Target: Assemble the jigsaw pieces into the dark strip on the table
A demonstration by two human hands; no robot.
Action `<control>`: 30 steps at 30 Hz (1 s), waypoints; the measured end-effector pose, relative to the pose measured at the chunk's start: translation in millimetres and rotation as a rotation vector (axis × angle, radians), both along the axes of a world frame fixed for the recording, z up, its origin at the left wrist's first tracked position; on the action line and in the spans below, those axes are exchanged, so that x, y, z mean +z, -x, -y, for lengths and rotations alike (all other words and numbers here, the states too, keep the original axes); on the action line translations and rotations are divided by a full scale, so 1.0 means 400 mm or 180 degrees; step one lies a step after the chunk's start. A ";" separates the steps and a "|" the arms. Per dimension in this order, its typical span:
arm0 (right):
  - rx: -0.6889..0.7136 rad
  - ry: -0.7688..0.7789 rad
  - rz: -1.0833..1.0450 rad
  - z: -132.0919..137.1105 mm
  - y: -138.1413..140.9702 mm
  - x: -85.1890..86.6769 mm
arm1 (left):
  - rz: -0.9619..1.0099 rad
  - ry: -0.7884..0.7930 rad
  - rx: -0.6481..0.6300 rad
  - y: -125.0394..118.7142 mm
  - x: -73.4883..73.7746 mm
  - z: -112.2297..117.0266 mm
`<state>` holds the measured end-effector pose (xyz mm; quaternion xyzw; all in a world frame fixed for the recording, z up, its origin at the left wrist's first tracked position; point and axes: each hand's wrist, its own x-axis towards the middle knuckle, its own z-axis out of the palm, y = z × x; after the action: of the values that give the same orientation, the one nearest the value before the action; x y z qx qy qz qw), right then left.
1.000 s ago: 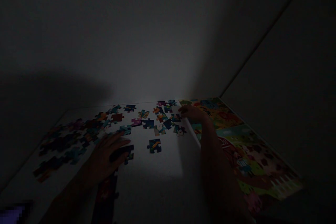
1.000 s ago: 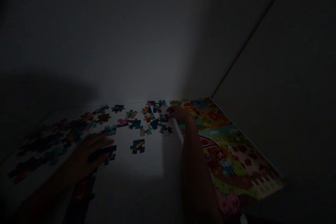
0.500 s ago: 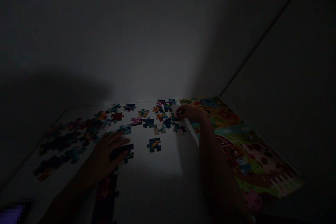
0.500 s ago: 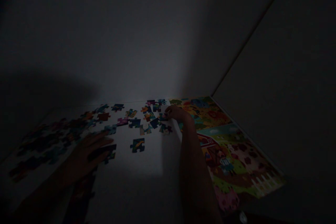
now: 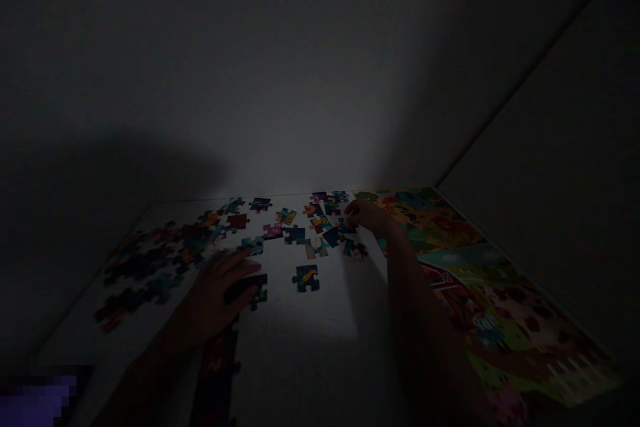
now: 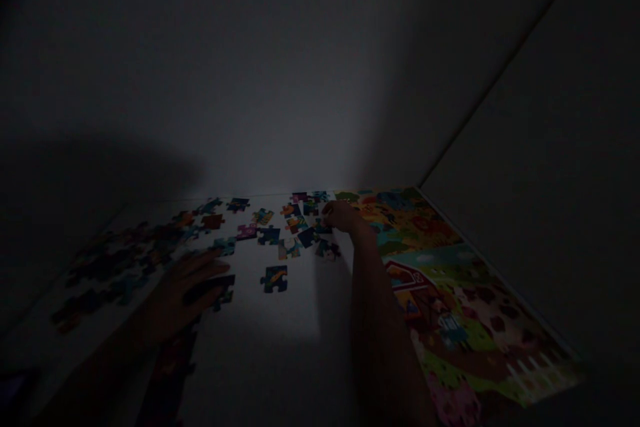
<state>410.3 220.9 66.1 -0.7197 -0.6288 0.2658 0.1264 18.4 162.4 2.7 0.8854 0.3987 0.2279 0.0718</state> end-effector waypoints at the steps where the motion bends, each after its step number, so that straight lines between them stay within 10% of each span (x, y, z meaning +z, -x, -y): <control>1: 0.0025 -0.0018 0.0041 -0.004 0.011 0.001 | -0.0010 0.0017 0.0010 -0.001 0.002 0.002; 15: 0.1057 -0.0505 0.0110 -0.020 0.216 -0.018 | 0.0149 0.0067 0.0201 -0.012 0.021 0.007; 30: 0.1200 -0.0513 0.0155 -0.008 0.269 -0.028 | 0.0224 0.0126 0.0271 -0.022 0.039 0.018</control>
<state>302.5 224.2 55.0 -0.5831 -0.7744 0.2161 0.1163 27.3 155.2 18.2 0.8575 0.4377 0.2537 0.0935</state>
